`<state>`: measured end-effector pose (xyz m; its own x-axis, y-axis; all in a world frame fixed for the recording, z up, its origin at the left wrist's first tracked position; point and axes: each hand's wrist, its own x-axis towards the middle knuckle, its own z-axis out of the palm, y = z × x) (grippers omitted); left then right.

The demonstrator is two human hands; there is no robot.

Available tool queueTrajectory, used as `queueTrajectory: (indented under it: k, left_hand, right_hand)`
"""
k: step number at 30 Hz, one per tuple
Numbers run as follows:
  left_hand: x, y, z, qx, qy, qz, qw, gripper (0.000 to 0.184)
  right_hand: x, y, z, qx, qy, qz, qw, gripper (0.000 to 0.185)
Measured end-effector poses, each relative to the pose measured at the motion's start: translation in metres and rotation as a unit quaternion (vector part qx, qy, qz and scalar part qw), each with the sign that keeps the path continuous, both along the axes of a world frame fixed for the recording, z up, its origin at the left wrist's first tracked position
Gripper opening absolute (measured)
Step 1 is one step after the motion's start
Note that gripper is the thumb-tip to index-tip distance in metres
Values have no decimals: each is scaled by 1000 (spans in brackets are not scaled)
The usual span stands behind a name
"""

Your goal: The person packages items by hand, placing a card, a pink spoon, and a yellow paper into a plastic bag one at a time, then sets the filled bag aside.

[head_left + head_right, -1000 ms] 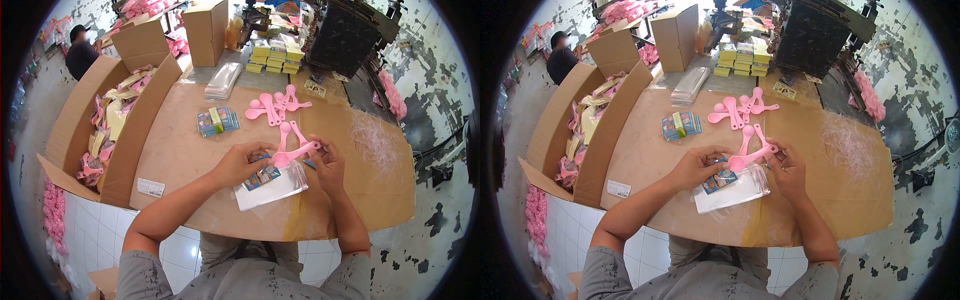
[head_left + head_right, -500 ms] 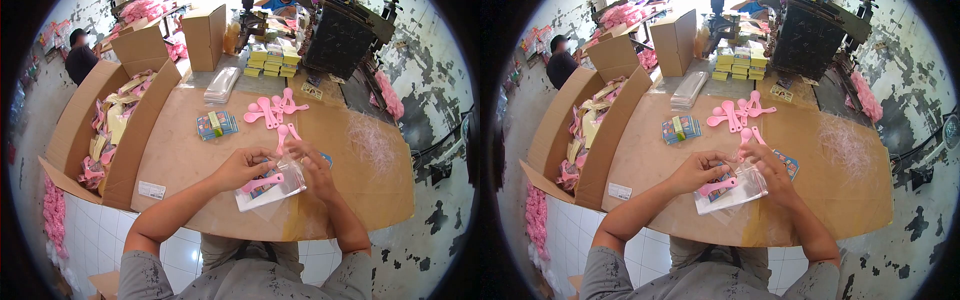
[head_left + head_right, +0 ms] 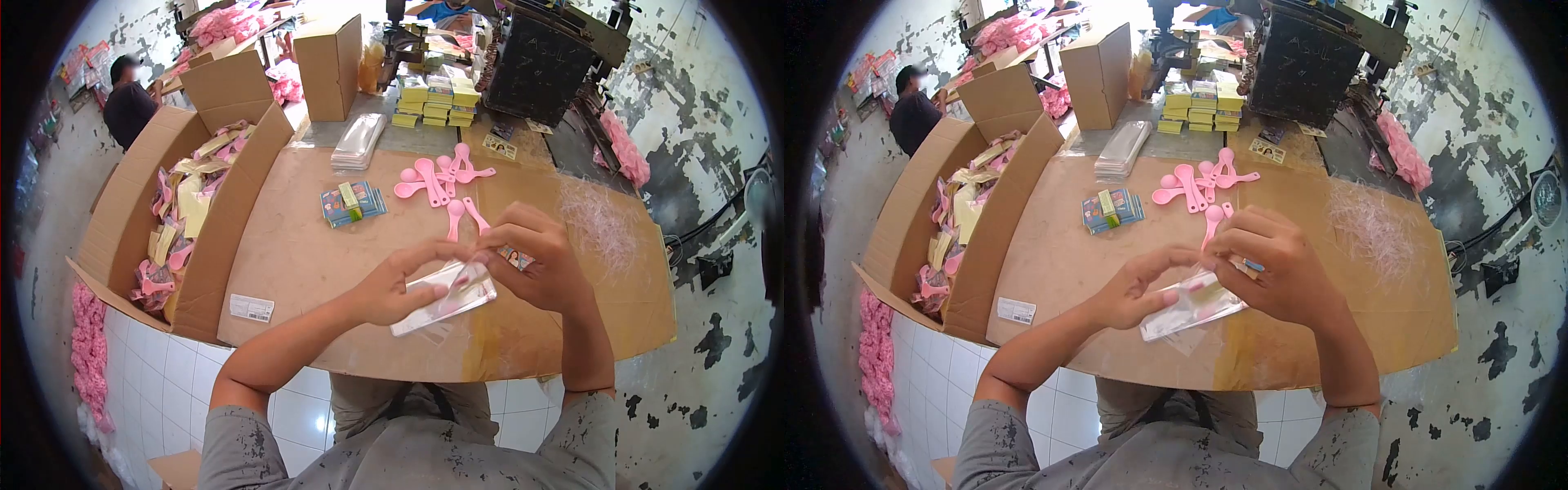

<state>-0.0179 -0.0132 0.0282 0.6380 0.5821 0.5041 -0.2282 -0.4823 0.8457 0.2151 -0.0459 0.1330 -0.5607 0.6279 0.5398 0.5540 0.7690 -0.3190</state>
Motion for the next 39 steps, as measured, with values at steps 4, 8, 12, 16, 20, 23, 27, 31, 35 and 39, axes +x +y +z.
queueTrajectory:
  k: [4, 8, 12, 16, 20, 23, 27, 31, 35, 39]
  left_hand:
    - [4, -19, 11, 29, 38, 61, 997, 45]
    - [4, -10, 6, -65, 80, 74, 992, 33]
    - [4, -8, 3, -170, 58, 69, 981, 29]
    - [7, -7, 2, -205, -14, 68, 976, 30]
    - [4, -6, -4, -158, 20, 92, 983, 37]
    - [3, -9, -4, -111, 63, 123, 984, 42]
    - [2, -8, 0, 9, 114, 162, 980, 49]
    - [1, -5, 1, 87, 165, 160, 969, 52]
    - [-1, -5, 0, 13, 153, 131, 979, 48]
    - [1, -3, 5, -170, 53, 62, 982, 44]
  right_hand:
    - [-9, -6, -11, -68, 48, -72, 994, 8]
    - [-10, -9, -14, -92, 68, -68, 991, 10]
    - [-9, -1, -23, -58, 136, -88, 985, 12]
    - [-10, 12, -41, 110, 144, -99, 978, 17]
    - [-17, 9, -40, 198, -22, -91, 976, 21]
    - [-24, 12, -44, 231, -70, -97, 966, 22]
    - [-29, 16, -47, 267, -145, -92, 948, 22]
    - [-27, 25, -47, 235, -187, -73, 951, 20]
    - [-16, 36, -40, 200, -121, -98, 967, 16]
    - [36, 33, -20, -65, 117, -130, 983, 7]
